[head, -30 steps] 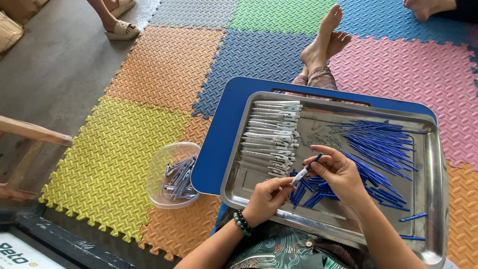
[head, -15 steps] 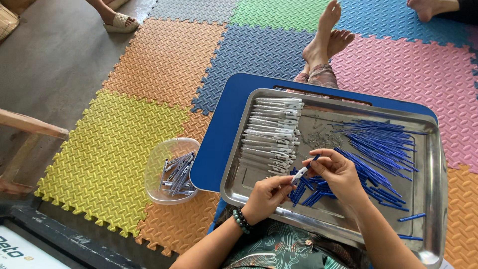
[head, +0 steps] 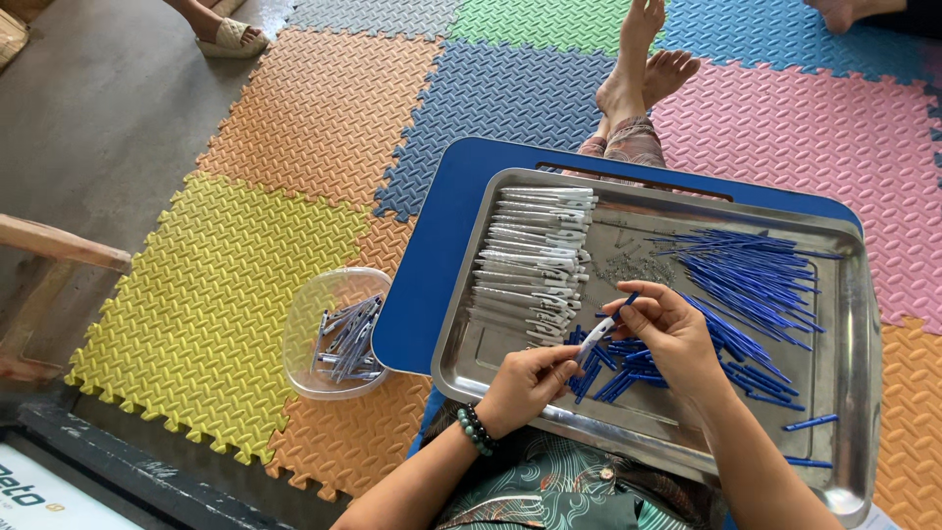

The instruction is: The person assembles ink cartridges by picking up a blue plastic tube, placing a white component onto its end, and then setting the finished assembly onto a tray with other completed items.

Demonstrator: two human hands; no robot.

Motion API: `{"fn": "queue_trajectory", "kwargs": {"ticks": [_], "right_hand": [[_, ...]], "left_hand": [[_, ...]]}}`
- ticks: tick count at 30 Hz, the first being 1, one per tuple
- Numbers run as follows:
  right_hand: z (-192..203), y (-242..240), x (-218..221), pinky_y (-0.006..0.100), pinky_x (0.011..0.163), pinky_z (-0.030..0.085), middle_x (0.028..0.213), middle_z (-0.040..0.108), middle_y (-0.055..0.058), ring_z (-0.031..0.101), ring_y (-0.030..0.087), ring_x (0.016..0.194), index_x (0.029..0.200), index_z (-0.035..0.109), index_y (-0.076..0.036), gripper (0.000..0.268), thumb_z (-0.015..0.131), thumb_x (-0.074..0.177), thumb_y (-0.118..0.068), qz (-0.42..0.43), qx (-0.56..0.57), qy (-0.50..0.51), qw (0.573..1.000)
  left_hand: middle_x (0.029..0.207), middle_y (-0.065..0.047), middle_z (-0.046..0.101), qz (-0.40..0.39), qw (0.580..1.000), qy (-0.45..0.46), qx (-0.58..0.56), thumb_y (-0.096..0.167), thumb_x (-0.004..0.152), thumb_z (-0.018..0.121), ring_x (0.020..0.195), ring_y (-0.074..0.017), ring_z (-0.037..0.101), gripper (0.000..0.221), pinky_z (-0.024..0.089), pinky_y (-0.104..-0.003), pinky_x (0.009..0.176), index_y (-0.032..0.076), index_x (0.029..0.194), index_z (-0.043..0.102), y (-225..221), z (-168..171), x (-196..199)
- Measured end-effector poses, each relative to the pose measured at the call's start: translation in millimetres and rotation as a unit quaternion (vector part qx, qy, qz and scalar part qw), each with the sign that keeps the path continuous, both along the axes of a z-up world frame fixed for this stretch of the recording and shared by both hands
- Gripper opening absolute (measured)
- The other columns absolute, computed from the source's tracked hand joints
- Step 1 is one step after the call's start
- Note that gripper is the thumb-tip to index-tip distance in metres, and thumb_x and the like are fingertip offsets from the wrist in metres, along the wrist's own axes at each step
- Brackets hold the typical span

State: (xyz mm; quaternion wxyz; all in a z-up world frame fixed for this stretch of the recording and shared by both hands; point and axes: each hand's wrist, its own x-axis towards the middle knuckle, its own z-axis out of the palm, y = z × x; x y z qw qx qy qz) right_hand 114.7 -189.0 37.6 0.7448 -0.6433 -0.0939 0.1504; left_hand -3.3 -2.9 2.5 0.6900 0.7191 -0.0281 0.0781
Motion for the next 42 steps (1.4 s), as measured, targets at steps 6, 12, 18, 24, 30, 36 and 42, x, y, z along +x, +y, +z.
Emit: {"fn": "queue_trajectory", "kwargs": {"ticks": [6,12,18,24,30,36,42], "right_hand": [[6.8,2.4,-2.2,0.039,0.071,0.065,0.092,0.075,0.021,0.074,0.025,0.079,0.123,0.066,0.001,0.024,0.062,0.101,-0.006,-0.011,0.018,0.015,1.000],[-1.2,-1.0,0.6,0.039,0.068,0.065,0.090,0.074,0.021,0.075,0.027,0.076,0.119,0.067,0.002,0.021,0.063,0.101,-0.008,-0.015,0.015,0.012,1.000],[-1.1,-2.6,0.3,0.040,0.067,0.066,0.088,0.075,0.021,0.076,0.026,0.075,0.116,0.068,0.003,0.021,0.067,0.098,-0.006,-0.018,0.011,0.018,1.000],[8.3,4.0,-2.7,0.038,0.066,0.066,0.091,0.076,0.021,0.076,0.025,0.077,0.117,0.069,0.004,0.020,0.064,0.099,-0.003,-0.020,0.018,0.021,0.999],[3.3,2.7,-3.6,0.037,0.065,0.066,0.087,0.076,0.021,0.076,0.025,0.075,0.111,0.072,0.006,0.019,0.065,0.101,-0.008,-0.008,0.001,0.022,1.000],[13.6,2.5,-6.0,0.035,0.062,0.066,0.076,0.075,0.021,0.075,0.024,0.066,0.108,0.074,0.007,0.020,0.067,0.100,-0.010,0.011,-0.030,0.002,0.999],[4.8,1.2,-2.9,0.032,0.063,0.064,0.074,0.075,0.020,0.073,0.020,0.064,0.108,0.076,0.003,0.018,0.065,0.100,-0.009,0.046,-0.044,0.006,0.998]], "left_hand": [[0.082,-0.014,0.076,0.001,1.000,0.009,-0.011,0.005,0.101,0.066,0.057,-0.0123,0.066,0.024,0.054,-0.024,0.048,-0.001,0.123,0.073,0.0,-3.1,0.0],[0.081,-0.013,0.076,0.000,1.000,0.008,-0.005,0.005,0.101,0.066,0.056,-0.0123,0.066,0.022,0.053,-0.024,0.047,-0.001,0.121,0.074,0.7,-1.7,0.2],[0.081,-0.012,0.076,-0.002,1.000,0.000,0.001,0.005,0.101,0.066,0.057,-0.0126,0.067,0.022,0.053,-0.024,0.049,-0.002,0.120,0.074,1.5,-2.3,-1.0],[0.079,-0.012,0.077,0.012,1.000,-0.007,0.004,0.008,0.100,0.067,0.054,-0.0120,0.067,0.022,0.051,-0.024,0.045,-0.002,0.119,0.074,2.0,-13.8,3.6],[0.080,-0.011,0.078,0.012,1.000,-0.006,0.020,0.008,0.100,0.066,0.055,-0.0128,0.066,0.022,0.051,-0.025,0.047,0.000,0.118,0.075,3.4,-9.4,3.7],[0.080,-0.011,0.077,0.010,0.999,-0.009,0.029,0.008,0.100,0.066,0.055,-0.0134,0.065,0.022,0.051,-0.026,0.049,-0.001,0.118,0.075,4.6,-5.7,3.4],[0.081,-0.012,0.076,0.008,0.999,0.003,0.031,0.008,0.100,0.066,0.057,-0.0133,0.064,0.023,0.052,-0.025,0.051,-0.001,0.119,0.074,6.0,-2.0,2.3]]}}
